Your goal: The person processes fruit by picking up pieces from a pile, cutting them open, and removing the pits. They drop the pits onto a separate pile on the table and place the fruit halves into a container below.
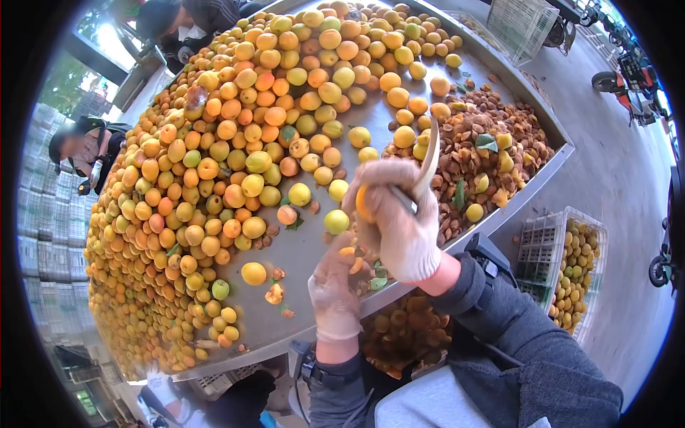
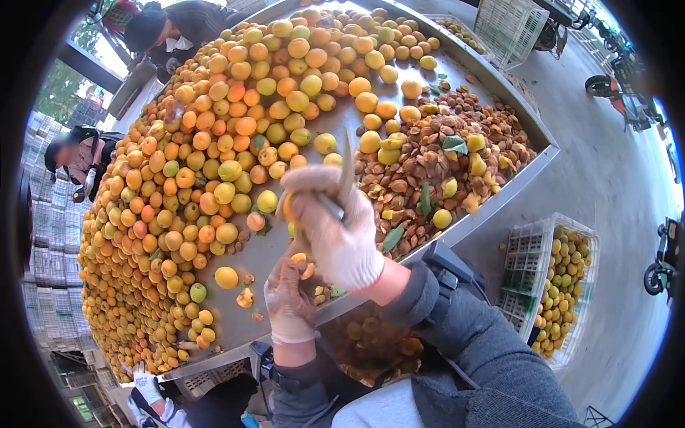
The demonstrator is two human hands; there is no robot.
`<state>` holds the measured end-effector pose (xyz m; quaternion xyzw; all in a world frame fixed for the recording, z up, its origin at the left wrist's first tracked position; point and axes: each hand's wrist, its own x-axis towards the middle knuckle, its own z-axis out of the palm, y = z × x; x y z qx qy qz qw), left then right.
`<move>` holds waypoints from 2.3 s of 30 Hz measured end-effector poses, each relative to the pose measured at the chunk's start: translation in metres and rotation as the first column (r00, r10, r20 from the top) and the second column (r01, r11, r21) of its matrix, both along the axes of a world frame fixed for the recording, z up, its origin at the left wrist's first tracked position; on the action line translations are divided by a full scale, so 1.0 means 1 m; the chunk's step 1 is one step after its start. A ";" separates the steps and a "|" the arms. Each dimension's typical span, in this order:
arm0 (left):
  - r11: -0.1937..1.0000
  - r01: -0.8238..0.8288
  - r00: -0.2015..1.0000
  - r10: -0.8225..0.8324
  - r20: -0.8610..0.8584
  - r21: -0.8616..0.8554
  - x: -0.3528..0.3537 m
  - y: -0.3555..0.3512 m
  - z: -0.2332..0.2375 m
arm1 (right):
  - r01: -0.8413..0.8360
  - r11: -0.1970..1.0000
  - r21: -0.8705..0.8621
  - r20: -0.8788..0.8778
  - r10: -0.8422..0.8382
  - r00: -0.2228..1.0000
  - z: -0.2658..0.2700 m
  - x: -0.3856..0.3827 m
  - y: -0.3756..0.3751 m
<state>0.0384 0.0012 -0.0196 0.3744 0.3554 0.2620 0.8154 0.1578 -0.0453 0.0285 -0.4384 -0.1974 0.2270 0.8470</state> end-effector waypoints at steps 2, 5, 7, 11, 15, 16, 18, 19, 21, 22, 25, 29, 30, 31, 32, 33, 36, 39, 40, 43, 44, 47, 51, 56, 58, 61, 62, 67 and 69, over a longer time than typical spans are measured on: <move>0.997 -0.025 0.999 0.027 0.031 -0.073 0.002 0.002 0.004 | 0.062 0.998 0.011 -0.209 -0.058 0.976 -0.002 0.007 0.013; 0.993 -0.057 0.998 0.057 -0.004 -0.107 0.003 0.006 -0.001 | -0.015 0.994 0.104 -0.357 0.052 0.932 -0.010 0.007 0.012; 0.995 -0.064 0.996 0.058 -0.075 -0.071 0.003 0.006 -0.007 | 0.077 0.994 0.081 0.679 -0.111 0.726 -0.013 -0.001 0.015; 0.947 -0.320 0.945 0.318 0.074 0.014 0.008 0.004 -0.027 | 0.023 1.000 0.014 0.720 -0.026 0.694 -0.016 -0.002 0.016; 0.999 -0.029 0.999 0.029 -0.028 -0.025 0.001 0.016 -0.017 | 0.008 0.998 0.065 -0.306 0.013 0.952 -0.015 0.002 0.027; 0.999 -0.003 1.000 0.002 -0.032 -0.039 0.000 0.017 -0.014 | 0.007 0.998 0.065 -0.306 0.014 0.952 -0.018 0.005 0.030; 0.998 0.025 0.999 -0.027 -0.034 -0.054 -0.003 0.020 -0.018 | 0.098 0.993 0.061 -0.458 -0.059 0.887 -0.027 0.010 0.035; 0.983 0.041 0.995 -0.022 0.102 -0.182 -0.005 0.023 -0.022 | 0.098 0.993 0.060 -0.457 -0.060 0.887 -0.028 0.010 0.035; 0.951 0.069 0.972 0.005 0.237 -0.301 -0.009 0.025 -0.029 | 0.111 0.991 0.073 -0.537 -0.055 0.842 -0.028 0.010 0.036; 0.942 0.075 0.973 0.003 0.231 -0.327 -0.010 0.024 -0.031 | 0.108 0.991 0.073 -0.536 -0.052 0.843 -0.027 0.006 0.034; 0.977 -0.041 0.995 0.058 0.077 -0.208 0.003 0.010 -0.031 | 0.038 0.999 0.018 -0.328 -0.030 0.944 -0.020 -0.007 0.030; 0.982 -0.040 0.996 0.024 -0.087 -0.185 0.003 0.012 -0.013 | -0.016 1.000 0.008 -0.387 0.018 0.922 -0.011 -0.006 0.028; 0.968 0.006 0.996 -0.029 -0.089 -0.252 0.002 0.013 -0.009 | 0.006 0.999 0.049 -0.461 0.017 0.887 -0.019 -0.004 0.031; 0.968 0.005 0.996 -0.027 -0.088 -0.251 0.002 0.013 -0.009 | 0.031 0.996 0.088 -0.531 0.021 0.847 -0.027 -0.003 0.034; 0.942 -0.009 0.997 -0.016 -0.070 -0.336 0.003 0.012 -0.008 | 0.029 0.996 0.089 -0.529 0.022 0.848 -0.032 -0.002 0.036; 0.907 -0.020 0.998 -0.004 -0.055 -0.420 0.003 0.011 -0.007 | 0.043 0.998 0.053 -0.572 -0.005 0.820 -0.034 -0.001 0.037; 0.855 0.122 0.960 0.028 0.278 -0.505 -0.003 0.020 -0.021 | 0.080 0.996 0.028 -0.701 -0.037 0.712 -0.042 0.002 0.042; 0.880 0.163 0.952 -0.021 0.306 -0.446 -0.005 0.019 -0.026 | 0.084 0.995 0.057 -0.802 -0.004 0.597 -0.053 0.007 0.041; 0.880 0.162 0.952 -0.020 0.306 -0.446 -0.003 0.018 -0.025 | 0.085 0.993 0.078 -0.810 0.013 0.587 -0.054 0.009 0.042; 0.897 0.020 0.979 0.072 0.191 -0.441 -0.001 0.018 -0.018 | 0.135 0.990 0.052 -0.719 -0.056 0.693 -0.052 0.020 0.039; 0.898 0.030 0.974 0.071 0.213 -0.438 -0.002 0.021 -0.016 | 0.138 0.990 -0.007 -0.647 -0.110 0.755 -0.046 0.026 0.037; 0.921 0.047 0.966 0.056 0.252 -0.386 -0.012 0.031 -0.027 | 0.119 0.990 -0.073 -0.502 -0.140 0.853 -0.025 0.031 0.024; 0.990 0.033 0.988 -0.011 0.155 -0.139 -0.021 0.036 -0.027 | -0.478 0.674 -0.564 -0.235 0.424 0.875 0.000 0.027 0.005; 0.987 -0.053 0.999 0.050 0.020 0.154 -0.021 0.027 -0.012 | -0.233 0.560 -0.795 0.295 0.693 0.658 -0.028 -0.006 0.006; 0.994 -0.084 0.996 0.083 0.010 0.075 -0.024 0.026 -0.008 | -0.219 0.586 -0.780 0.339 0.691 0.638 -0.034 -0.010 0.007; 0.992 -0.119 0.993 0.119 0.002 0.032 -0.024 0.024 -0.003 | -0.148 0.621 -0.770 0.425 0.672 0.607 -0.034 -0.017 0.004; 0.991 -0.131 0.991 0.131 -0.011 0.015 -0.025 0.024 -0.002 | -0.094 0.628 -0.773 0.465 0.660 0.590 -0.032 -0.019 0.002; 0.995 -0.101 0.995 0.101 0.002 0.004 -0.029 0.024 -0.005 | -0.177 0.639 -0.749 0.409 0.656 0.635 -0.027 -0.019 -0.004; 0.995 -0.098 0.995 0.097 0.033 0.032 -0.027 0.024 -0.006 | -0.253 0.618 -0.745 0.339 0.677 0.654 -0.024 -0.015 -0.006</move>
